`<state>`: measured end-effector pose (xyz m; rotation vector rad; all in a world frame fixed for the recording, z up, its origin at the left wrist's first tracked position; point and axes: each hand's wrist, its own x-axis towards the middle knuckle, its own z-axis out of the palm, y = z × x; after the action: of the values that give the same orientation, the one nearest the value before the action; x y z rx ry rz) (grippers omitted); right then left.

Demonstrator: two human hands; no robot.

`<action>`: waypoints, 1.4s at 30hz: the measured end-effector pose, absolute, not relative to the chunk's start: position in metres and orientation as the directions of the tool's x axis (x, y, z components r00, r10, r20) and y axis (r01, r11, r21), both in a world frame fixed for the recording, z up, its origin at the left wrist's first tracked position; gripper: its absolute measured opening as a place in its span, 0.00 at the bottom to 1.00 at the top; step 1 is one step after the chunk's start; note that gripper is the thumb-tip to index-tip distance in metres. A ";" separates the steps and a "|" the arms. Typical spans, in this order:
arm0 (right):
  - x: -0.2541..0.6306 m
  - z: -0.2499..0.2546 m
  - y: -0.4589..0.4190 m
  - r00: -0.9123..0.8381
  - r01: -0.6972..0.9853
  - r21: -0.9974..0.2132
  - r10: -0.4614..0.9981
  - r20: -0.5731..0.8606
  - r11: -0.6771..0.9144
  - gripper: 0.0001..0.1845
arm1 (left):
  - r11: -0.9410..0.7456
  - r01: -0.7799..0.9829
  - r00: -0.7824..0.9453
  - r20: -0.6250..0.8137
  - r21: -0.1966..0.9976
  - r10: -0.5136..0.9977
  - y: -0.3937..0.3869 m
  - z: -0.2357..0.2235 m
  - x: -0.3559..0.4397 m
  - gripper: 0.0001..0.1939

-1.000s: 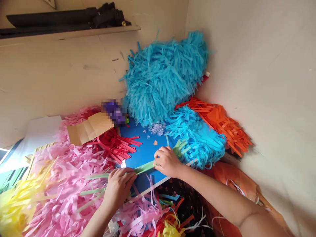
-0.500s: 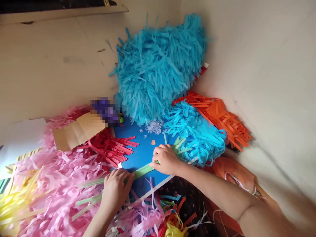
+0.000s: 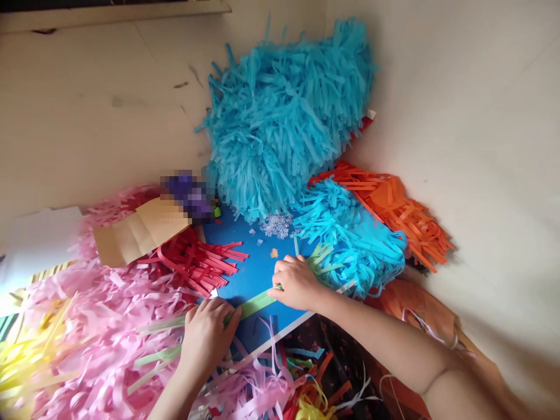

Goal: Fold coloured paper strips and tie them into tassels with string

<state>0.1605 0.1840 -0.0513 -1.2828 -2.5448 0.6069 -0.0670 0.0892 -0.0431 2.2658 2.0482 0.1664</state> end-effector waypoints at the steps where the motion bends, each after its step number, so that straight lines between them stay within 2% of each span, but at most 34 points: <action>1: 0.161 -0.050 0.184 -0.588 0.715 -0.455 0.808 0.019 0.531 0.14 | -0.114 0.987 0.105 0.084 0.109 0.991 0.088 -0.043 -0.067 0.11; 2: 0.160 -0.048 0.183 -0.577 0.722 -0.442 0.816 0.038 0.532 0.14 | -0.146 0.986 0.134 0.149 0.077 0.980 0.087 -0.042 -0.066 0.08; 4: 0.155 -0.043 0.175 -0.534 0.748 -0.383 0.834 0.137 0.542 0.11 | -0.281 0.960 0.271 0.211 0.018 0.939 0.085 -0.040 -0.063 0.08; 6: 0.146 -0.041 0.160 -0.527 0.734 -0.319 0.799 0.290 0.599 0.11 | -0.423 0.906 0.417 0.173 -0.003 0.892 0.083 -0.038 -0.057 0.09; 8: 0.139 -0.043 0.141 -0.632 0.621 -0.289 0.684 0.364 0.728 0.18 | -0.470 0.883 0.466 0.122 0.005 0.876 0.080 -0.037 -0.052 0.08; 10: 0.141 -0.049 0.127 -0.755 0.487 -0.296 0.566 0.330 0.822 0.29 | -0.431 0.902 0.428 0.125 -0.011 0.895 0.075 -0.038 -0.049 0.10; 12: 0.156 -0.057 0.125 -0.809 0.460 -0.293 0.532 0.251 0.838 0.36 | -0.389 0.921 0.387 0.136 -0.010 0.912 0.069 -0.040 -0.049 0.14; 15: 0.194 -0.063 0.142 -0.755 0.579 -0.225 0.620 0.214 0.784 0.30 | -0.361 0.932 0.351 0.166 0.036 0.922 0.063 -0.043 -0.052 0.19; 18: 0.215 -0.053 0.162 -0.692 0.646 -0.148 0.656 0.301 0.749 0.18 | -0.359 0.931 0.346 0.148 0.066 0.926 0.067 -0.040 -0.054 0.17; 20: 0.209 -0.044 0.166 -0.750 0.566 -0.128 0.573 0.330 0.814 0.12 | -0.361 0.930 0.352 0.116 0.066 0.929 0.073 -0.035 -0.054 0.15; 23: 0.183 -0.038 0.164 -0.874 0.399 -0.068 0.401 0.274 0.915 0.08 | -0.377 0.925 0.372 0.090 0.048 0.924 0.083 -0.028 -0.053 0.13; 27: 0.159 -0.045 0.160 -0.933 0.281 0.071 0.255 0.254 0.957 0.12 | -0.392 0.920 0.389 0.080 0.012 0.918 0.086 -0.027 -0.053 0.14; 30: 0.158 -0.047 0.162 -0.932 0.283 0.118 0.244 0.269 0.952 0.12 | -0.384 0.923 0.383 0.089 -0.012 0.919 0.085 -0.031 -0.052 0.16; 33: 0.160 -0.044 0.168 -0.927 0.312 0.085 0.283 0.246 0.946 0.12 | -0.366 0.931 0.365 0.120 -0.020 0.923 0.084 -0.035 -0.053 0.16; 39: 0.153 -0.042 0.164 -0.839 0.460 -0.086 0.464 0.284 0.884 0.04 | -0.321 0.946 0.321 0.208 -0.032 0.924 0.081 -0.039 -0.056 0.13; 42: 0.147 -0.048 0.156 -0.824 0.467 -0.090 0.470 0.317 0.879 0.05 | -0.320 0.947 0.319 0.242 -0.037 0.916 0.078 -0.041 -0.058 0.12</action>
<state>0.1470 0.1562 -0.0482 -0.6985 -2.7172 0.0114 -0.0582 0.0782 -0.0409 2.6865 1.9179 0.2943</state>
